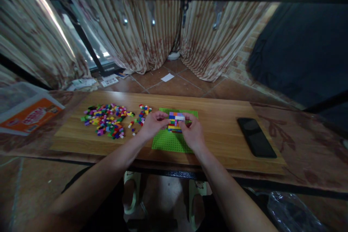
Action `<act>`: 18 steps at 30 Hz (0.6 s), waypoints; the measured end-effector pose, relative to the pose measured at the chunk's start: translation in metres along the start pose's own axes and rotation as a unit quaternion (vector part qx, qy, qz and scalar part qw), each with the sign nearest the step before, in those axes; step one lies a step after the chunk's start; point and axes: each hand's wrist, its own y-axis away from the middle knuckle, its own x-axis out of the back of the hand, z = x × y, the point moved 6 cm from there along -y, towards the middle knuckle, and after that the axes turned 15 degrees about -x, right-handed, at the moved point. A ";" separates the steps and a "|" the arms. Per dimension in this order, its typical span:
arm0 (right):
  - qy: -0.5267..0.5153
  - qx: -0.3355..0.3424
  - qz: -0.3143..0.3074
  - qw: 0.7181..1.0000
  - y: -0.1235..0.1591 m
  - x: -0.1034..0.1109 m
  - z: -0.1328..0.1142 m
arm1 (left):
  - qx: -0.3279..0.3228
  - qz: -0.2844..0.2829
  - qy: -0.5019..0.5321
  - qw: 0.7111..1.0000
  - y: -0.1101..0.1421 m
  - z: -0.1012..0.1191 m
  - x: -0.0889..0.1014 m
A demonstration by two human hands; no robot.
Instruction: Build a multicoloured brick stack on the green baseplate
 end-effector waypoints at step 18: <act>-0.018 -0.029 -0.040 0.999 -0.003 0.001 0.007 | -0.044 -0.070 -0.153 0.985 -0.018 0.010 0.080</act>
